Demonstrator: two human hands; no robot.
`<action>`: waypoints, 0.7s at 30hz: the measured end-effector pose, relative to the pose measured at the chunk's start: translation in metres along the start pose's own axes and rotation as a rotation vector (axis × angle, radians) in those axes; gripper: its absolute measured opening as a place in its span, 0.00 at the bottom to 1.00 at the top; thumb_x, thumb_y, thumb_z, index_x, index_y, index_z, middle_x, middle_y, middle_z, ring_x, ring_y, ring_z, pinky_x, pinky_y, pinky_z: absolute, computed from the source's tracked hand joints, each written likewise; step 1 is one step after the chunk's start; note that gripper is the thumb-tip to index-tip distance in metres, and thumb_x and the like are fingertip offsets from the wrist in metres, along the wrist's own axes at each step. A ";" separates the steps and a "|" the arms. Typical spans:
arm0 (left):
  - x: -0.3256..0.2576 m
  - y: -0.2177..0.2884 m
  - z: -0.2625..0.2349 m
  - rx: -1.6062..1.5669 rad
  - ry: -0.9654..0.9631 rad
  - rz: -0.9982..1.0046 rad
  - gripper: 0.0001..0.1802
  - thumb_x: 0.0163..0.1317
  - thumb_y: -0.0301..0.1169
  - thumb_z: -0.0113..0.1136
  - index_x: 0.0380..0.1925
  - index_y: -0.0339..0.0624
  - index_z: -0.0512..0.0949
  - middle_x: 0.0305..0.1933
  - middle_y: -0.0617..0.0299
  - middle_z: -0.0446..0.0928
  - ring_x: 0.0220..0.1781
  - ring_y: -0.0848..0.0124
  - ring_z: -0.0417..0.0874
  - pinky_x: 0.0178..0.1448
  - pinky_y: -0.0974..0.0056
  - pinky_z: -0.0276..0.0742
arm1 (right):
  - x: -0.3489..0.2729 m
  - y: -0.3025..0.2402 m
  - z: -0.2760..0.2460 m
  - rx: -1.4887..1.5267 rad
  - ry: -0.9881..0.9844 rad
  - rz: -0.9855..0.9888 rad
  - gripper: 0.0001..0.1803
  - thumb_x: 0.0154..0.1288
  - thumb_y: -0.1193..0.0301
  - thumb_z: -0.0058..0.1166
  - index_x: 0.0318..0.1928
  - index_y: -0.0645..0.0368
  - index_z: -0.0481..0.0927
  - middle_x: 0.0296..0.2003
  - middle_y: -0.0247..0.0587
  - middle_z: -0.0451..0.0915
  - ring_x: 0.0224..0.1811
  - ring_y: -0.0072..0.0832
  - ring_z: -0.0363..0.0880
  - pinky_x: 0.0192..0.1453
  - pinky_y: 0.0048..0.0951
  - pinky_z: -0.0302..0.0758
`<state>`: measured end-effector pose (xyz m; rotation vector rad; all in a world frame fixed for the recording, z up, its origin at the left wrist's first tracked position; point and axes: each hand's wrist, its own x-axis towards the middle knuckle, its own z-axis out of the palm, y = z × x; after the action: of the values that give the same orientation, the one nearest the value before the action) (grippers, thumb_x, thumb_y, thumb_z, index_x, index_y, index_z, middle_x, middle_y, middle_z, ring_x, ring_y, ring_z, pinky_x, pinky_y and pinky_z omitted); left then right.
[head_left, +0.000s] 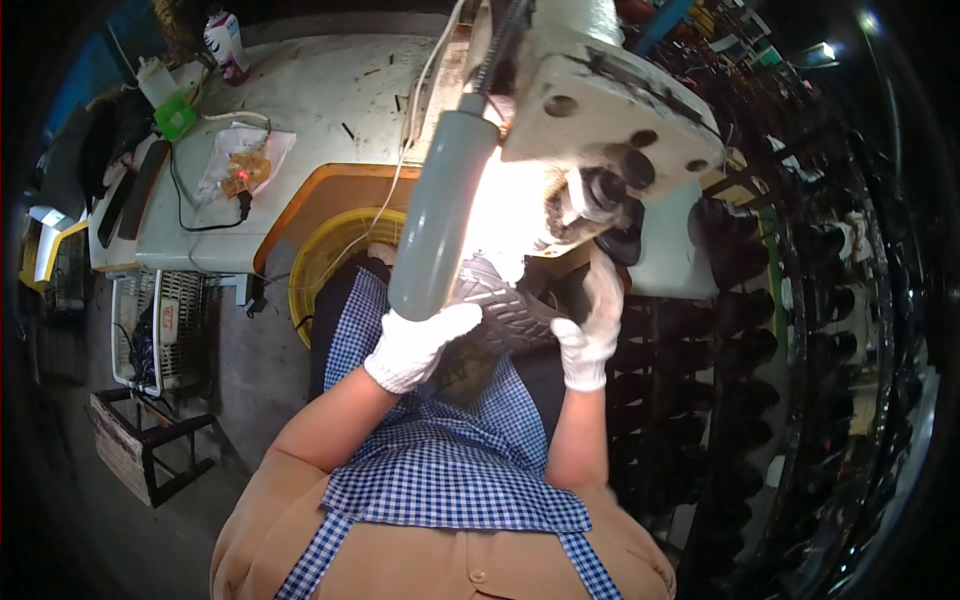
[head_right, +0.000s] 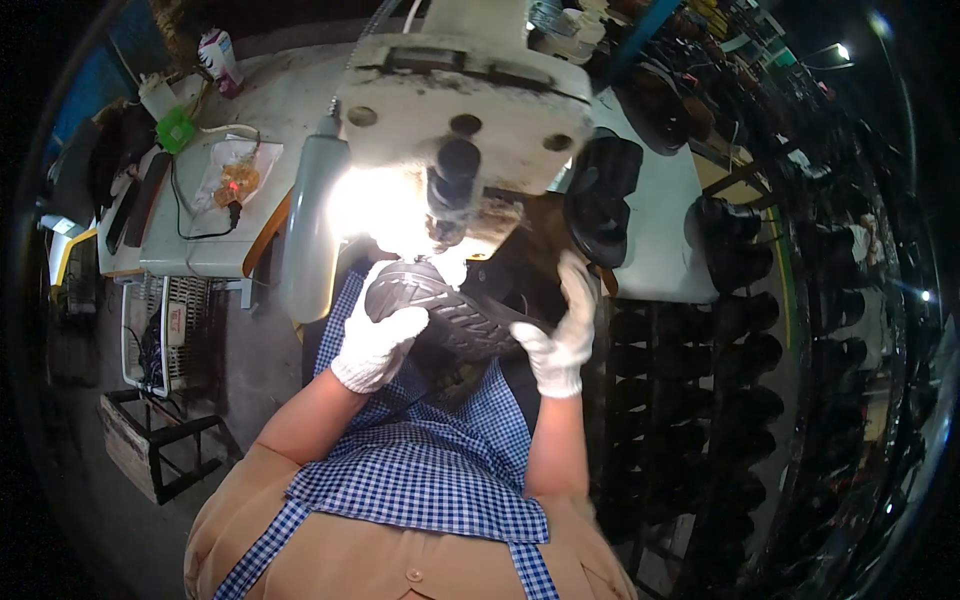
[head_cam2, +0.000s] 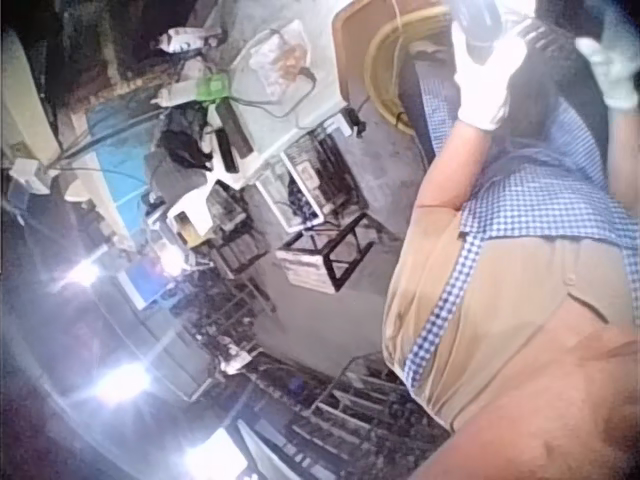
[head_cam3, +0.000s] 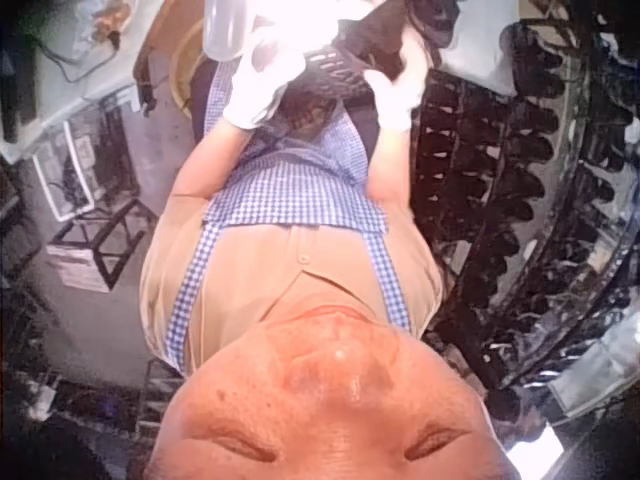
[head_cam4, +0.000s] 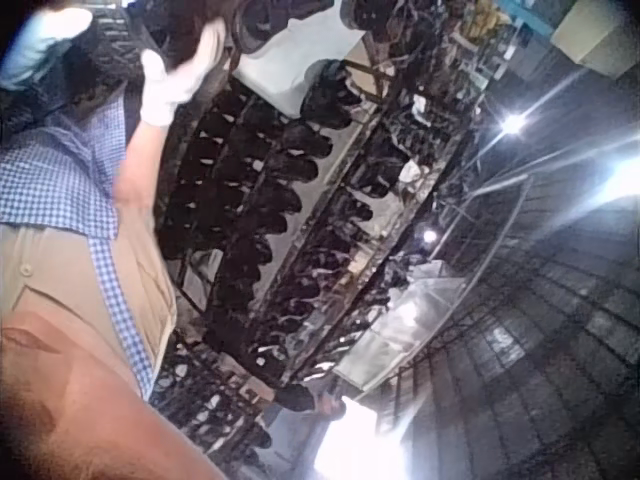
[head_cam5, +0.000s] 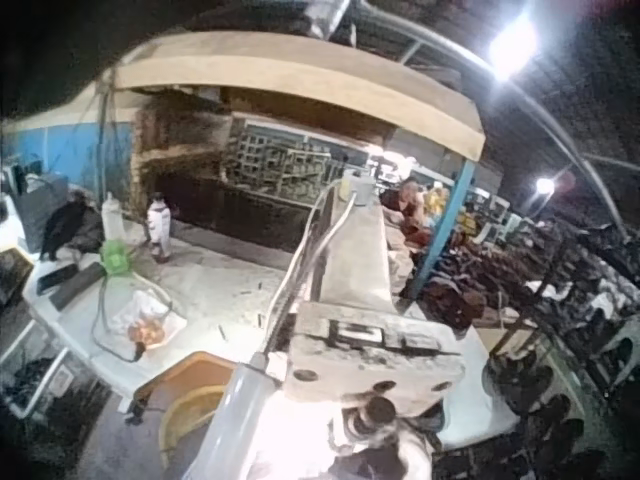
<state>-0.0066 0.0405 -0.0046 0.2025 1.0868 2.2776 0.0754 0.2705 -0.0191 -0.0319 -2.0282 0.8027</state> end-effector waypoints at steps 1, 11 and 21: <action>-0.001 -0.005 -0.001 0.002 0.034 0.015 0.36 0.57 0.23 0.70 0.65 0.39 0.66 0.61 0.55 0.76 0.66 0.61 0.76 0.72 0.55 0.70 | -0.025 0.002 -0.004 0.389 -0.042 0.345 0.47 0.55 0.46 0.72 0.65 0.64 0.71 0.61 0.47 0.77 0.62 0.42 0.78 0.68 0.43 0.73; -0.014 -0.015 0.008 -0.597 -0.002 -0.189 0.44 0.66 0.45 0.65 0.75 0.42 0.55 0.76 0.47 0.62 0.77 0.49 0.64 0.77 0.39 0.64 | 0.007 -0.035 -0.075 0.712 0.317 0.692 0.40 0.53 0.63 0.74 0.64 0.62 0.72 0.54 0.41 0.79 0.55 0.33 0.80 0.62 0.36 0.79; -0.012 -0.030 -0.016 -0.363 -0.275 -0.272 0.51 0.54 0.57 0.72 0.73 0.52 0.61 0.76 0.55 0.63 0.77 0.53 0.62 0.80 0.39 0.58 | -0.055 -0.017 -0.116 1.291 -0.435 0.860 0.44 0.65 0.36 0.47 0.59 0.68 0.77 0.62 0.61 0.75 0.64 0.46 0.77 0.68 0.47 0.73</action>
<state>0.0106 0.0379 -0.0361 0.1993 0.5153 2.0808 0.2013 0.3004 -0.0093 0.0121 -1.4311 2.7042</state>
